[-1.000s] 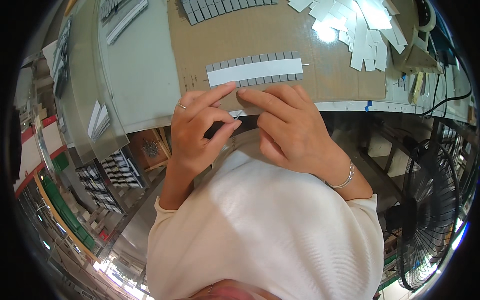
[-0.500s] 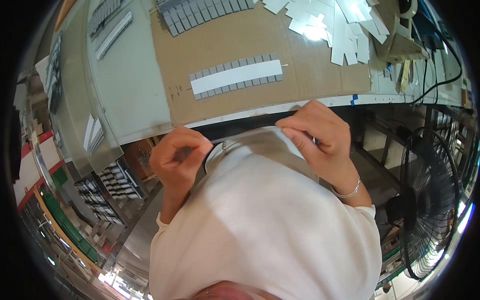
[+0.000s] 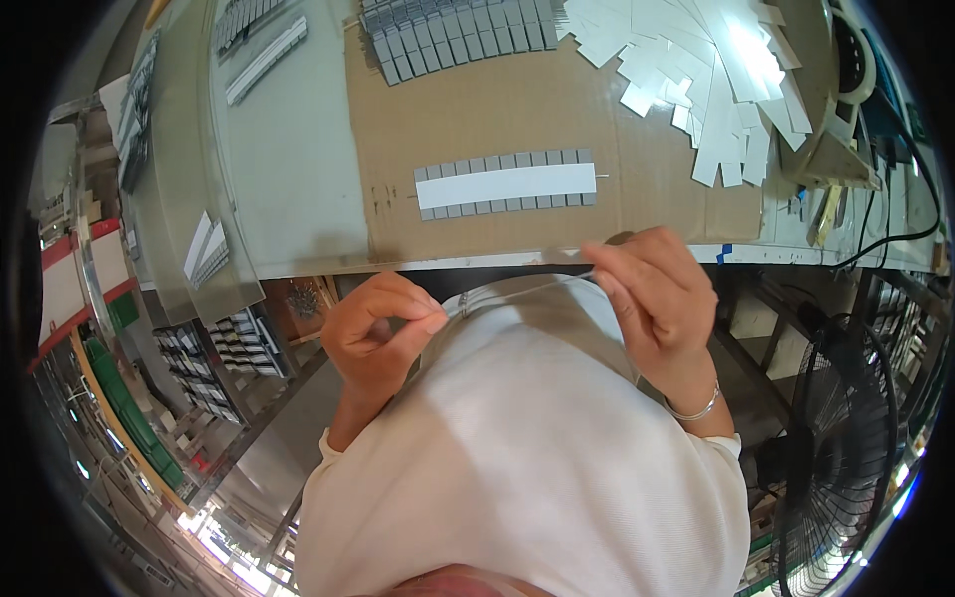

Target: The person applies adhesive tape strips onto rows of metal pin components on a table, trims components with a knife, and places the taped strips onto glass panels.

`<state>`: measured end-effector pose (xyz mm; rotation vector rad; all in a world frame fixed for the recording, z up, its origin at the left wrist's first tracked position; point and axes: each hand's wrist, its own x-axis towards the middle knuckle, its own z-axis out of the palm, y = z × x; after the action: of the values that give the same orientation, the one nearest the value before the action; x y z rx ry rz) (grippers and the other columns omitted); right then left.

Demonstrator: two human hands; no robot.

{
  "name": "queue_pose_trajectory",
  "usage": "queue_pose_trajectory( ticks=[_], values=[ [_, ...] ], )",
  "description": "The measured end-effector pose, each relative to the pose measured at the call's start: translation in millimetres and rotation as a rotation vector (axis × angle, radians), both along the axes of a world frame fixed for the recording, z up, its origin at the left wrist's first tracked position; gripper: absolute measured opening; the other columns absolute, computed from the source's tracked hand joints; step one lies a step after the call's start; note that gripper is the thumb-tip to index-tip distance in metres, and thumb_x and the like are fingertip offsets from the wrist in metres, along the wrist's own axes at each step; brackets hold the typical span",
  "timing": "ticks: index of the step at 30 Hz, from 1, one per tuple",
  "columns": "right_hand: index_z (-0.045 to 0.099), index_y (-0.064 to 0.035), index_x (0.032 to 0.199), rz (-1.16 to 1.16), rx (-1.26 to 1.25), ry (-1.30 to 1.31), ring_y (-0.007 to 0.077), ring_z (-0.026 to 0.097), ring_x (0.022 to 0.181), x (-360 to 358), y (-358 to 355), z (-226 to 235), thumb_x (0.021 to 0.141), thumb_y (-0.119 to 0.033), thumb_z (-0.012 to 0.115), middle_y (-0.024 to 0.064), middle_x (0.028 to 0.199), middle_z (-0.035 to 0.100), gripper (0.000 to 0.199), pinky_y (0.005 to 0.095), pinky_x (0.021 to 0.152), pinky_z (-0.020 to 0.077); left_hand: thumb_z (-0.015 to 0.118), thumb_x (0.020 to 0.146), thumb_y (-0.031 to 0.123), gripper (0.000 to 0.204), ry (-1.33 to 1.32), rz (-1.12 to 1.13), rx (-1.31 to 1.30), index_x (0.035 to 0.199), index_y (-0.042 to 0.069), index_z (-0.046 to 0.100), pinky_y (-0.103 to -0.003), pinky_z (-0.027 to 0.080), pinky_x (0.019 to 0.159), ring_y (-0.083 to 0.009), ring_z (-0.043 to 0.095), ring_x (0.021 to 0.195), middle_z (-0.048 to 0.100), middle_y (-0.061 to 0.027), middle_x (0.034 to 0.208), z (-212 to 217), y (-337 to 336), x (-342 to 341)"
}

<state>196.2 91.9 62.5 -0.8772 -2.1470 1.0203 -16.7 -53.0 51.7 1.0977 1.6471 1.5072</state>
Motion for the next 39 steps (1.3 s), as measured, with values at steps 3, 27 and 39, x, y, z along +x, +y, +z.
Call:
queue_pose_trajectory(
  ticks=[3, 27, 39],
  values=[
    [0.074, -0.0011, 0.091, -0.078, 0.11, 0.029, 0.022, 0.055, 0.072, 0, 10, -2, 0.072, 0.003, 0.078, 0.0077, 0.078, 0.065, 0.02, 0.0297, 0.067, 0.0443, 0.078, 0.067, -0.012, 0.019, -0.028, -0.03, -0.01, 0.077, 0.0, 0.067, -0.027, 0.051, 0.061, -0.0183, 0.065, 0.07, 0.069, -0.0098, 0.075, 2, 6, 2],
    [0.058, -0.0051, 0.073, 0.113, -0.116, -0.02, 0.0251, 0.054, 0.093, 7, 19, 3, 0.067, 0.001, 0.073, 0.0075, 0.092, 0.062, 0.017, 0.0329, 0.081, 0.0426, 0.077, 0.074, -0.001, 0.015, 0.329, 0.046, -0.055, 0.082, 0.006, 0.067, -0.027, 0.044, 0.068, -0.0163, 0.062, 0.076, 0.068, -0.0043, 0.087, -1, 11, -2],
    [0.049, -0.0045, 0.066, 0.383, 0.122, -0.039, 0.0347, 0.057, 0.097, -28, -1, -12, 0.057, 0.003, 0.066, 0.0155, 0.131, 0.061, 0.021, 0.0403, 0.082, 0.0473, 0.079, 0.066, 0.006, 0.022, 0.731, -0.187, 0.041, 0.078, 0.01, 0.062, -0.035, 0.039, 0.08, -0.0199, 0.059, 0.093, 0.063, -0.0007, 0.117, -14, 22, 9]
  ],
)
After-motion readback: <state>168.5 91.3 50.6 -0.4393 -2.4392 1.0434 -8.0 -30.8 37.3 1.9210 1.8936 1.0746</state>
